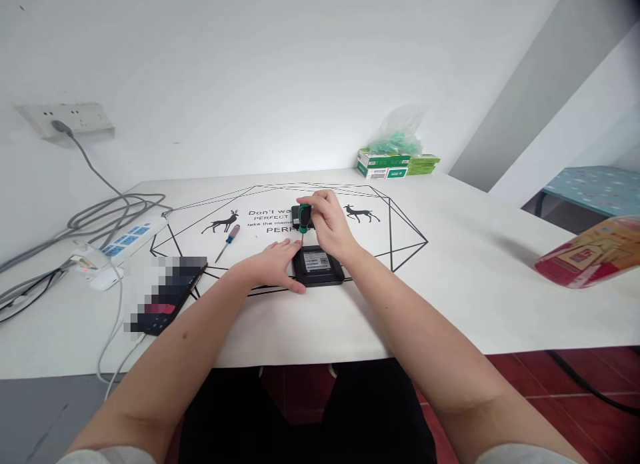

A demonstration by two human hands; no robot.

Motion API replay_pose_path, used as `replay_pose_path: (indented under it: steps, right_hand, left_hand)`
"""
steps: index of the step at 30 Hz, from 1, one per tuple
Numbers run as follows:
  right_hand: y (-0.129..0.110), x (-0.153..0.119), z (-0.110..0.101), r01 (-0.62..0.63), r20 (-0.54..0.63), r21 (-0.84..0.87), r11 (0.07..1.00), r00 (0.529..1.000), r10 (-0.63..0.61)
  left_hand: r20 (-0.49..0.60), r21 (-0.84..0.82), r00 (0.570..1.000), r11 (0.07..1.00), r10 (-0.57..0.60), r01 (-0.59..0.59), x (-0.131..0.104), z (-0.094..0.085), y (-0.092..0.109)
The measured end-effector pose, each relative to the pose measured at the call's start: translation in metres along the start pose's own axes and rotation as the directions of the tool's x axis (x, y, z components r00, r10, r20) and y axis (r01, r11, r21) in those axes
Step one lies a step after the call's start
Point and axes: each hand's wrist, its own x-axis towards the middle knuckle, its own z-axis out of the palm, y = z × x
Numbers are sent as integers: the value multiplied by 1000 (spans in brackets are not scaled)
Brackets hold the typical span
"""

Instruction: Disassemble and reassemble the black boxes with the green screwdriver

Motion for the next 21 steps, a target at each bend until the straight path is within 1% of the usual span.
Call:
replay_pose_path:
  steps: [8, 14, 21]
  right_hand:
    - [-6, 0, 0, -28, 30, -63, 998, 999, 30]
    - [-5, -1, 3, -80, -9, -33, 996, 997, 80]
    - [-2, 0, 2, -96, -47, -8, 995, 994, 95]
  left_hand:
    - [-4, 5, 1000, 1000, -19, 19, 0, 0, 0]
    - [-7, -7, 1000, 1000, -10, 10, 1, 1, -1]
    - [4, -1, 1000, 1000, -17, 17, 1, 1, -2]
